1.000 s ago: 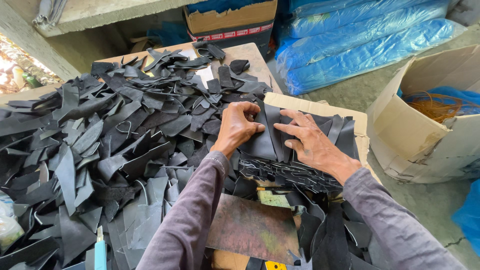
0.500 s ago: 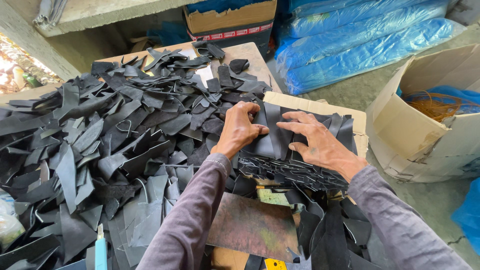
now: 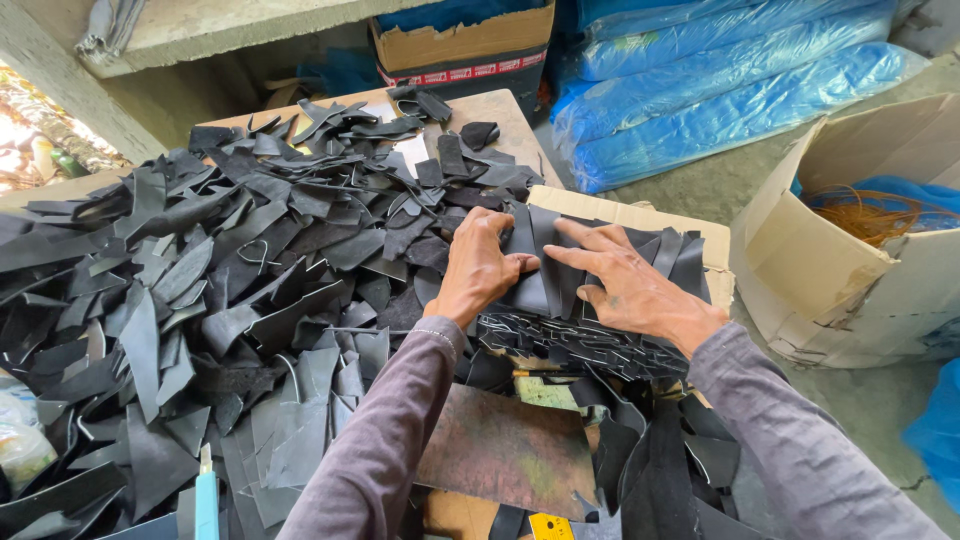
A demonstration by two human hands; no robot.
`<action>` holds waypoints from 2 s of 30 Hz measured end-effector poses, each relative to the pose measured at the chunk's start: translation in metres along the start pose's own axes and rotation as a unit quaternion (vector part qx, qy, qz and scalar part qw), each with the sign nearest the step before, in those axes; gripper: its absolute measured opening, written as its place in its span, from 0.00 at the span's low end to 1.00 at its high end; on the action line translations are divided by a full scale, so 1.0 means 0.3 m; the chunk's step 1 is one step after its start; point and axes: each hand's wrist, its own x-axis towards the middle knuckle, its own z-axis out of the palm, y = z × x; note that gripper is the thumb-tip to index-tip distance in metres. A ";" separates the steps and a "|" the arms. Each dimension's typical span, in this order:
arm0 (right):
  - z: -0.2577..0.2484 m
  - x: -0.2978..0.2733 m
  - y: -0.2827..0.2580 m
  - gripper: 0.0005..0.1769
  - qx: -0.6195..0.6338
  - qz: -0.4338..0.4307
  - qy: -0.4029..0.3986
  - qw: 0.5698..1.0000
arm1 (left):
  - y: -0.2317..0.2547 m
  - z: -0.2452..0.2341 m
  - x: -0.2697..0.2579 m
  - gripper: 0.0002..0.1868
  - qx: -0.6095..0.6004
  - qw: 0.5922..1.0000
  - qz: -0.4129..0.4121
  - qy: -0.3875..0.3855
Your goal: The person marks a piece of leather using a pen and a ruler, cuts strips of leather using a utility knife and scissors, and then stacks the leather pieces together.
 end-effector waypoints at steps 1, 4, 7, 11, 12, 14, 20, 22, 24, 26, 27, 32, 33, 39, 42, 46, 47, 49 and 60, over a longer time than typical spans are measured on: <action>0.002 -0.001 -0.002 0.41 -0.001 -0.005 0.011 1.000 | 0.002 -0.001 -0.003 0.32 0.000 1.000 -0.007 -0.002; 0.004 -0.001 -0.001 0.41 0.006 0.005 0.012 1.000 | 0.005 -0.003 -0.013 0.31 -0.009 1.000 -0.012 0.003; 0.006 -0.001 0.008 0.41 0.016 0.016 0.003 1.000 | 0.010 0.001 -0.023 0.31 -0.009 1.000 -0.011 0.011; 0.009 0.006 0.014 0.41 0.015 0.019 -0.005 1.000 | 0.011 0.000 -0.029 0.29 -0.008 1.000 -0.022 0.008; 0.010 0.009 0.013 0.41 0.014 0.021 -0.006 1.000 | 0.010 -0.001 -0.030 0.30 -0.007 1.000 -0.015 0.012; 0.011 0.012 0.010 0.41 0.012 0.025 -0.008 1.000 | 0.007 0.002 -0.032 0.30 -0.007 1.000 -0.002 0.020; 0.014 0.014 0.032 0.40 -0.001 0.027 -0.015 1.000 | -0.010 0.018 -0.030 0.30 -0.001 1.000 -0.021 0.009; 0.012 0.013 0.034 0.39 -0.009 0.011 -0.002 1.000 | -0.002 0.004 -0.034 0.29 0.002 0.999 -0.010 0.031; -0.021 0.012 0.025 0.38 -0.023 -0.003 0.026 0.999 | 0.031 -0.036 -0.026 0.26 0.005 0.998 0.015 0.057; -0.064 -0.011 0.005 0.37 -0.035 -0.012 0.055 0.998 | 0.070 -0.101 -0.039 0.19 0.009 0.996 0.041 0.082; -0.067 -0.051 -0.007 0.34 -0.068 -0.078 0.121 0.987 | 0.078 -0.141 -0.079 0.17 0.029 0.993 0.070 0.088; -0.071 -0.324 -0.028 0.19 0.051 -0.048 0.161 0.985 | 0.074 -0.381 -0.382 0.16 -0.031 0.988 0.088 0.125; -0.018 -0.377 -0.052 0.15 0.059 -0.062 0.169 0.982 | 0.086 -0.435 -0.463 0.15 -0.036 0.991 0.078 0.107; 0.273 -0.807 -0.426 0.10 0.117 0.079 0.145 0.979 | 0.206 -0.626 -1.093 0.10 -0.058 0.995 -0.049 0.069; 0.452 -0.893 -0.637 0.11 0.185 0.092 0.124 0.971 | 0.249 -0.615 -1.330 0.16 -0.034 0.986 -0.163 0.018; 0.607 -0.937 -0.795 0.15 0.217 0.119 0.083 0.965 | 0.270 -0.561 -1.548 0.29 0.064 0.987 -0.144 0.020; 0.633 -0.931 -0.814 0.17 0.199 0.111 0.081 0.970 | 0.268 -0.544 -1.575 0.32 0.066 0.988 -0.140 0.020; 0.666 -0.930 -0.847 0.23 0.181 0.093 0.073 0.976 | 0.268 -0.526 -1.621 0.39 0.073 0.986 -0.147 0.001; 0.716 -0.897 -0.881 0.32 0.145 0.080 0.035 0.986 | 0.282 -0.511 -1.631 0.45 0.115 0.973 -0.191 -0.055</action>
